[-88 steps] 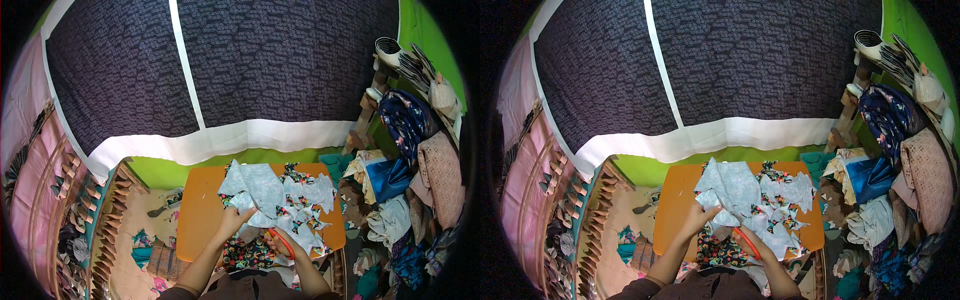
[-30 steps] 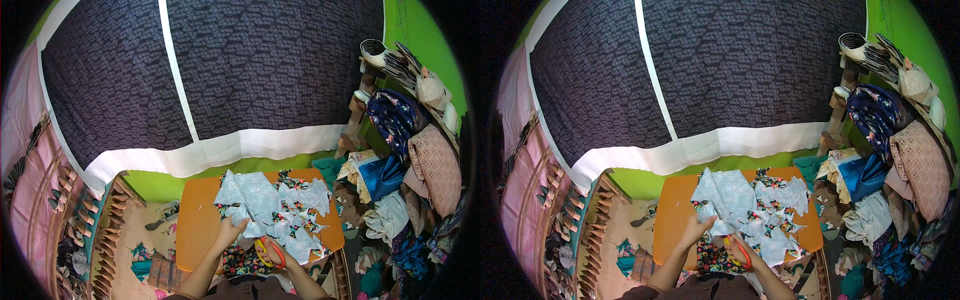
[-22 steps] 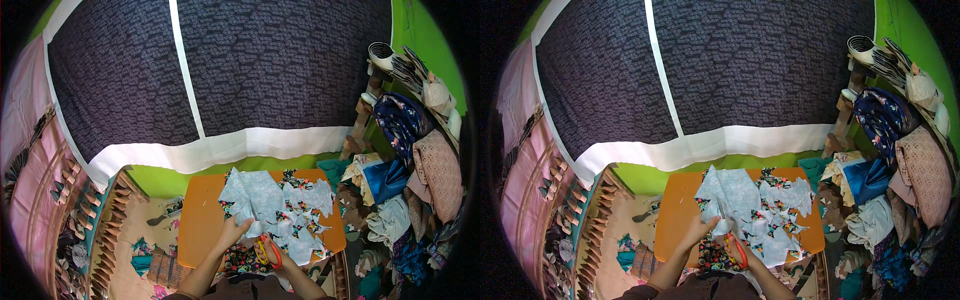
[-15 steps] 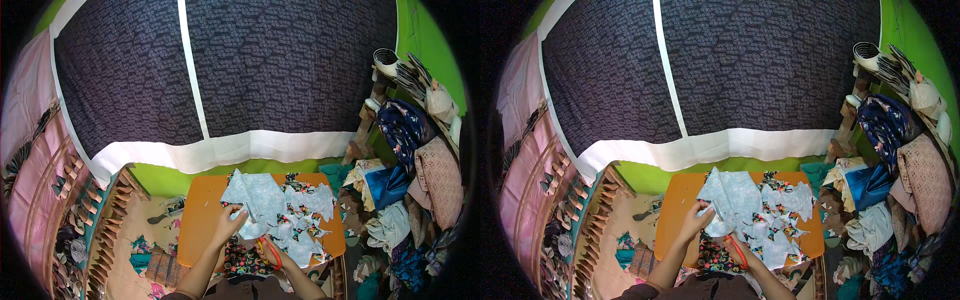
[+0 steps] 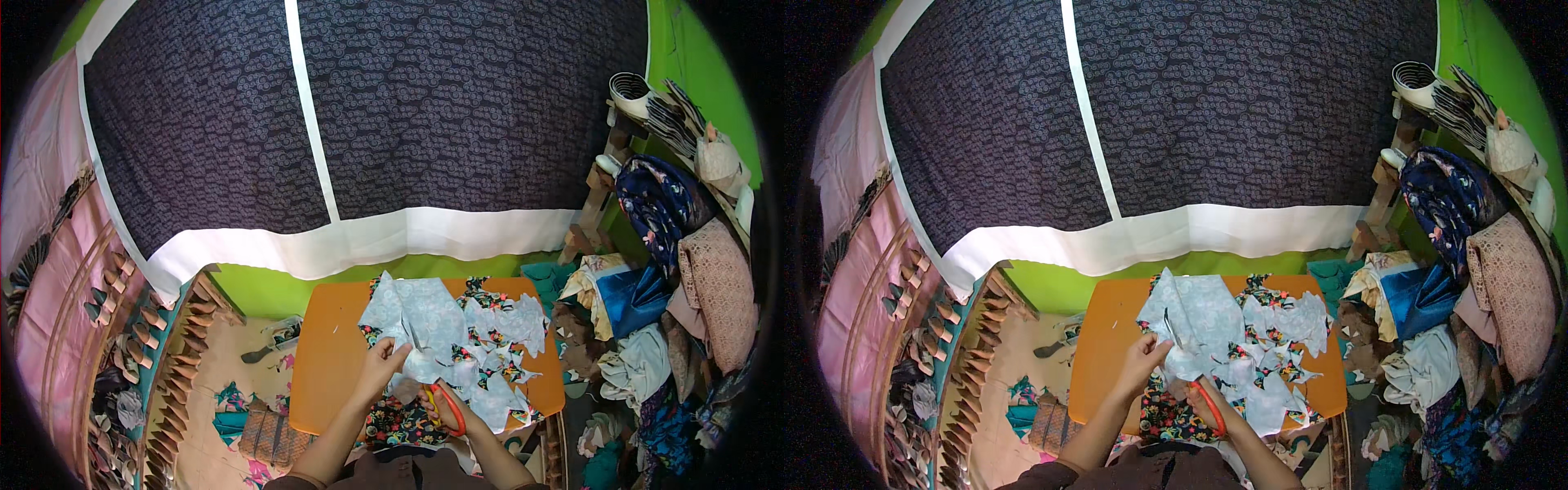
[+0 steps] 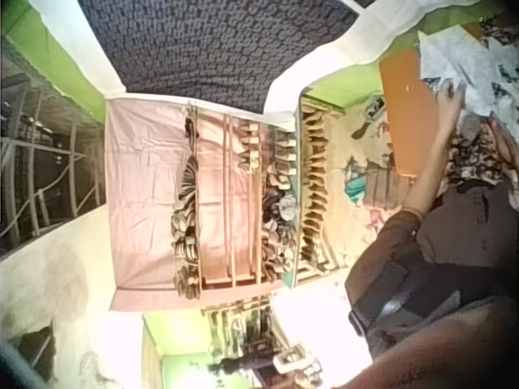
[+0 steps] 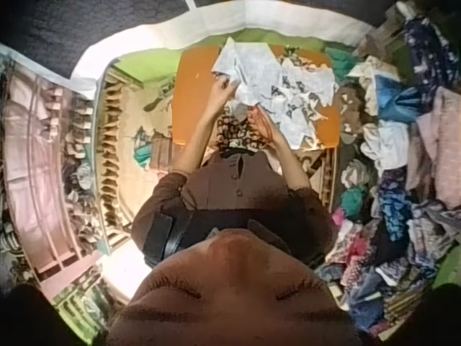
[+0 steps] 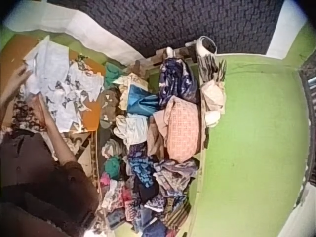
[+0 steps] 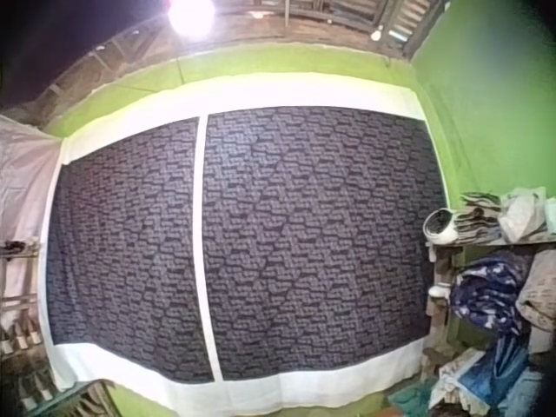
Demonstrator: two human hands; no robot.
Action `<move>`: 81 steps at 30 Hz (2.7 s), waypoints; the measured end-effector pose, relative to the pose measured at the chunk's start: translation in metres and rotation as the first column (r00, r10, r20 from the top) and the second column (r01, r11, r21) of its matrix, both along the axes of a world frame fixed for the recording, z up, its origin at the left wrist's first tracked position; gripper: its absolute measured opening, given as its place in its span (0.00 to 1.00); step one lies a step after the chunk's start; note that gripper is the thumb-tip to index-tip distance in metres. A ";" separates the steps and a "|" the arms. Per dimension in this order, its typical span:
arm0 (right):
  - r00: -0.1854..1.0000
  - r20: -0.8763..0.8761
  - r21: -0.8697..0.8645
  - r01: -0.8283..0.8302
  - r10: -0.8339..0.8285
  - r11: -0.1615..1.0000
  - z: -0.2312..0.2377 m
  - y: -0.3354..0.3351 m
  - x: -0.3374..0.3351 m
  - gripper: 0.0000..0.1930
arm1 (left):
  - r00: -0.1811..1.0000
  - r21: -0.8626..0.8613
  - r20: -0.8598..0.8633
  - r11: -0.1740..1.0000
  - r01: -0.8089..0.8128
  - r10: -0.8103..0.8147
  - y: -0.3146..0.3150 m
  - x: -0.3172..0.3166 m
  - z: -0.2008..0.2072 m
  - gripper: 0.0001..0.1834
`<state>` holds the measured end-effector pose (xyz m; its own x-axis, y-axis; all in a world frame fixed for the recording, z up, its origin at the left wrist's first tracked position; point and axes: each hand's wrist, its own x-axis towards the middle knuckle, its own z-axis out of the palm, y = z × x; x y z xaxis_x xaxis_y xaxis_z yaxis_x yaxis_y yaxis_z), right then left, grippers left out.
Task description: Cutting fabric according to patterns using scissors for shoe components.
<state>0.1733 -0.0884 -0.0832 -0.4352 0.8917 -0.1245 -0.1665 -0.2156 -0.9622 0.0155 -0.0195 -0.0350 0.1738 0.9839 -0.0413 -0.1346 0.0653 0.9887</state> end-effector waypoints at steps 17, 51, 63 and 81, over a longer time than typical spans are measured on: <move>0.996 0.082 0.119 0.010 -0.020 0.993 -0.001 0.001 -0.004 0.30 | 0.983 0.127 -0.016 0.976 -0.180 0.183 0.003 0.006 -0.007 0.09; 0.998 -0.056 -0.141 0.024 -0.032 0.990 0.012 0.004 -0.012 0.32 | 0.996 0.030 0.027 0.996 -0.081 0.080 0.006 0.006 -0.001 0.09; 0.994 -0.109 -0.073 -0.016 0.008 0.997 0.015 0.006 -0.009 0.32 | 0.919 -0.127 0.366 0.986 -0.108 0.148 0.010 0.016 0.000 0.13; 0.964 -0.228 -0.070 0.123 -0.136 0.990 -0.011 -0.004 0.019 0.33 | 0.942 -0.100 0.242 0.971 -0.216 0.234 0.001 0.061 -0.002 0.08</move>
